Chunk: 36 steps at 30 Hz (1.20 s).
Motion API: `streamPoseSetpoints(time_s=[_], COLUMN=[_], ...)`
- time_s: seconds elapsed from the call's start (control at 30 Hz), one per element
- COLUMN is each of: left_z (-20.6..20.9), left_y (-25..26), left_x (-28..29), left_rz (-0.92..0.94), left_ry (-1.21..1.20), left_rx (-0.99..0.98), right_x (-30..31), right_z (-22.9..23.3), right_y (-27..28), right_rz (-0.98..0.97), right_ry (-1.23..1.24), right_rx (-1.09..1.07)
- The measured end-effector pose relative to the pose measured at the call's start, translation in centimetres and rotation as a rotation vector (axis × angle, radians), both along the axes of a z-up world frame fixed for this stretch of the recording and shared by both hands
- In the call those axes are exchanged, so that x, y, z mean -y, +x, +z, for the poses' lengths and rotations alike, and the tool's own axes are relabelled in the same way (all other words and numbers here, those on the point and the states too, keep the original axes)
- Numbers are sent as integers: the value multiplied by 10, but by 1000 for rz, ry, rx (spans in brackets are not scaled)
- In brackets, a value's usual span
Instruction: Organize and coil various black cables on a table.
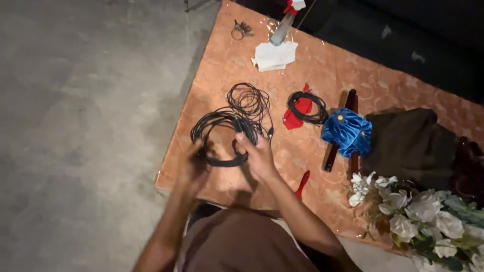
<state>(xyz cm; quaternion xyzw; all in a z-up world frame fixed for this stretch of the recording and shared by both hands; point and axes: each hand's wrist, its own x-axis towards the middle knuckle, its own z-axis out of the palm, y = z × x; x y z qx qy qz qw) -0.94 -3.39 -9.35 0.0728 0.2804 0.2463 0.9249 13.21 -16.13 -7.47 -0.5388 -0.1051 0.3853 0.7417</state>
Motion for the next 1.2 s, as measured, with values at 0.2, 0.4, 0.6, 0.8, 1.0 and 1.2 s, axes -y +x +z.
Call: streamPoseSetpoints(time_s=[0.2, 0.4, 0.6, 0.8, 1.0, 1.2], left_z=[12, -12, 59, 26, -46, 33], left_y=[-3, -2, -26, -34, -59, -59], left_x=[-44, -11, 9, 2, -7, -2], left_rz=[-544, -185, 466, -234, -568, -20], left_ry=[501, 368, 1681, 2351, 1271, 405], left_rx=[-54, -151, -670, -383, -683, -198], right_x=[5, 6, 1, -17, -24, -30], right_z=[12, -3, 14, 22, 34, 13], right_y=[20, 14, 5, -17, 26, 41], right_rz=[216, 129, 165, 208, 271, 213], right_ry=[-117, -259, -293, -289, -238, -99], right_rx=[235, 489, 465, 369, -23, -267])
